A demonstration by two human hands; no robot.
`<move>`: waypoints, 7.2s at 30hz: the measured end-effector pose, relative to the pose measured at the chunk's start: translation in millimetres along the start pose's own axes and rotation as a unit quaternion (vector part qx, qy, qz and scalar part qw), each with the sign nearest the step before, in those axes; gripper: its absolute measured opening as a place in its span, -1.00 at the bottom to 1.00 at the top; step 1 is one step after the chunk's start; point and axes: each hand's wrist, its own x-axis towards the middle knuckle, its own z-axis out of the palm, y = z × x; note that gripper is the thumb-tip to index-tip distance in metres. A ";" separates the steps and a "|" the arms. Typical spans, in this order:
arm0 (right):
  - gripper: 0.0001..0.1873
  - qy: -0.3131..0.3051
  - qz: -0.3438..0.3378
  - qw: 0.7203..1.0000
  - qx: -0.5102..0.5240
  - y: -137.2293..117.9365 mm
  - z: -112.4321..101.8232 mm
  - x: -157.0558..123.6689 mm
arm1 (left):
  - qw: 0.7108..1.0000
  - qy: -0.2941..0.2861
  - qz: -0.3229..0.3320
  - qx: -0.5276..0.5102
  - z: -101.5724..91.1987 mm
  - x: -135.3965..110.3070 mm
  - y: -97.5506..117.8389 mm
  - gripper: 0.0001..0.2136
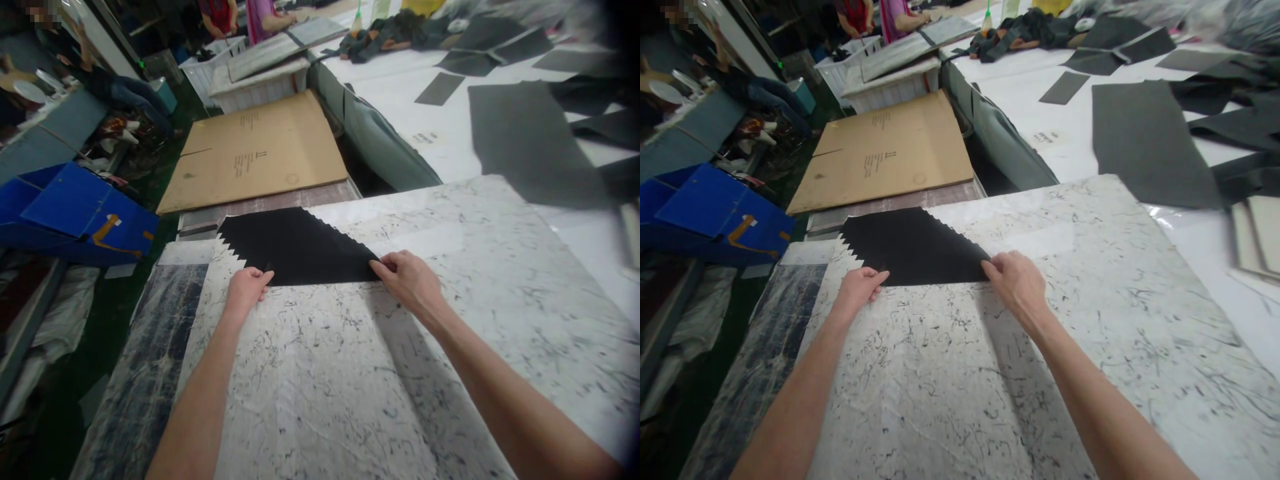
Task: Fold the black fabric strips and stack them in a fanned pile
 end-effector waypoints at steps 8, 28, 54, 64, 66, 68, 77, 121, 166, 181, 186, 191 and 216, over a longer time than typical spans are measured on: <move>-0.59 -0.061 0.105 0.993 -0.012 -11.4 -8.0 7.9 | 1.000 -0.007 -0.012 0.020 1.1 5.4 -5.8 -0.64; -0.65 -0.053 0.120 0.991 0.002 -15.2 -11.7 8.9 | 0.998 0.004 0.007 0.062 1.3 0.9 -1.5 -0.63; -0.68 0.120 -0.070 0.971 0.195 49.6 -75.3 -83.4 | 0.889 -0.157 0.365 0.229 25.0 -213.2 0.6 -0.79; -0.79 -0.006 0.038 0.954 0.298 92.6 -81.3 -323.6 | 0.797 -0.253 0.432 0.336 97.1 -385.1 -63.9 -0.91; -0.76 -0.026 0.024 0.952 0.305 88.9 -79.5 -358.6 | 0.792 -0.227 0.446 0.349 102.0 -386.1 -64.8 -0.94; -0.71 -0.056 -0.012 0.950 0.308 82.8 -79.0 -388.8 | 0.787 -0.216 0.459 0.350 103.7 -384.6 -64.7 -0.90; -0.66 -0.204 -0.323 0.910 0.162 51.6 -67.4 -453.8 | 0.879 -0.333 0.303 0.155 85.1 -359.1 -65.1 -0.88; -0.20 -0.263 0.056 0.750 0.604 -31.0 -51.8 -270.6 | 0.920 -0.350 0.142 -0.105 -10.8 -208.8 22.6 -0.68; -0.64 0.018 0.006 0.998 -0.067 21.4 -5.4 -14.0 | 0.980 0.060 0.040 0.183 18.0 -13.3 9.0 -0.58; -0.71 0.021 0.039 0.997 -0.060 13.9 -7.2 -14.1 | 0.970 0.026 0.007 0.241 16.5 -7.1 10.5 -0.54; -0.80 0.043 0.058 0.997 -0.019 15.8 -5.5 -12.3 | 0.952 0.042 0.039 0.299 19.9 -8.2 8.4 -0.54; -0.67 0.052 0.072 0.995 0.037 24.0 -12.8 -10.0 | 0.915 0.107 0.034 0.387 24.5 -27.9 21.1 -0.52; -0.78 0.040 0.058 0.964 0.256 87.2 -83.6 -379.3 | 0.795 -0.257 0.445 0.322 105.7 -381.9 -66.1 -0.88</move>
